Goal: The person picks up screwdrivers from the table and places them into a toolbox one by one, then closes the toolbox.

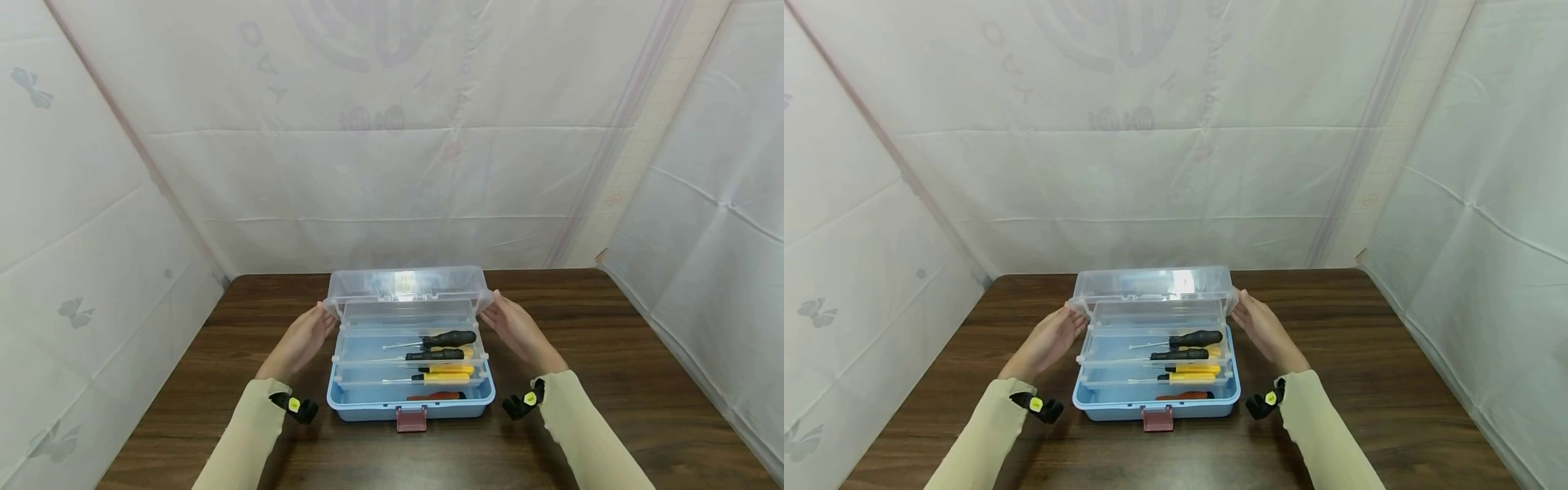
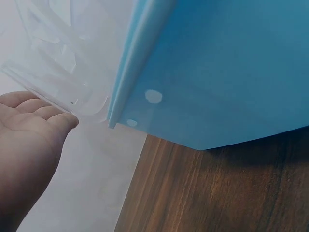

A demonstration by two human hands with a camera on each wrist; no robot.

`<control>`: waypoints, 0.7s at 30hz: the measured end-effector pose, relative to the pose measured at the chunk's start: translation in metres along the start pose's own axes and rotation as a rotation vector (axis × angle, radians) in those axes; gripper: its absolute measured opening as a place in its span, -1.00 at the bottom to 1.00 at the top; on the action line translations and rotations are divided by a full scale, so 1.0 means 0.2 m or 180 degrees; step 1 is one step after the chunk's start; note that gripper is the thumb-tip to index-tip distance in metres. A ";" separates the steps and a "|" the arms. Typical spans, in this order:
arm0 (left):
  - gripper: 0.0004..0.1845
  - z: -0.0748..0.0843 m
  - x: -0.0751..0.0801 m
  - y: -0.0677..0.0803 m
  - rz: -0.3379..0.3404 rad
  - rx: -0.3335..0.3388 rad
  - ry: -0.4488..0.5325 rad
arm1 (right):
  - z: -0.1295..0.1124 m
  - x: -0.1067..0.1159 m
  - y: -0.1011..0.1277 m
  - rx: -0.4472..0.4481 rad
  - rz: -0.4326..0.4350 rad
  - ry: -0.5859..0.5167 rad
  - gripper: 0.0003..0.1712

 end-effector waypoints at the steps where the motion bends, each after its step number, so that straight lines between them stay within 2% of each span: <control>1: -0.29 0.00 0.00 0.00 -0.0002 -0.0017 0.0010 | 0.00 0.00 0.00 0.0009 -0.0008 -0.0016 -0.20; 7: -0.31 0.01 -0.01 0.02 0.0042 -0.0058 0.0048 | 0.00 -0.01 0.01 0.0020 -0.0024 -0.0073 -0.20; 10: -0.26 0.00 0.00 0.04 0.0066 -0.0012 -0.0044 | 0.00 -0.01 0.02 0.0037 -0.0030 -0.0030 -0.24; 19: -0.24 -0.02 -0.02 0.07 0.0218 0.0048 -0.0267 | 0.02 -0.02 0.07 0.0077 -0.0043 0.0171 -0.17; 21: -0.24 -0.02 -0.03 0.08 0.0195 0.0038 -0.0301 | 0.02 -0.03 0.08 0.0102 -0.0072 0.0203 -0.17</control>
Point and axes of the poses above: each hand's wrist, its own y-axis away from the middle knuckle, its own x-axis out of the back of the hand, z = x × y, the point moved 9 cm from there along -y, towards the middle knuckle, and after that the axes turned 2 degrees about -z, right-handed, at the moved point
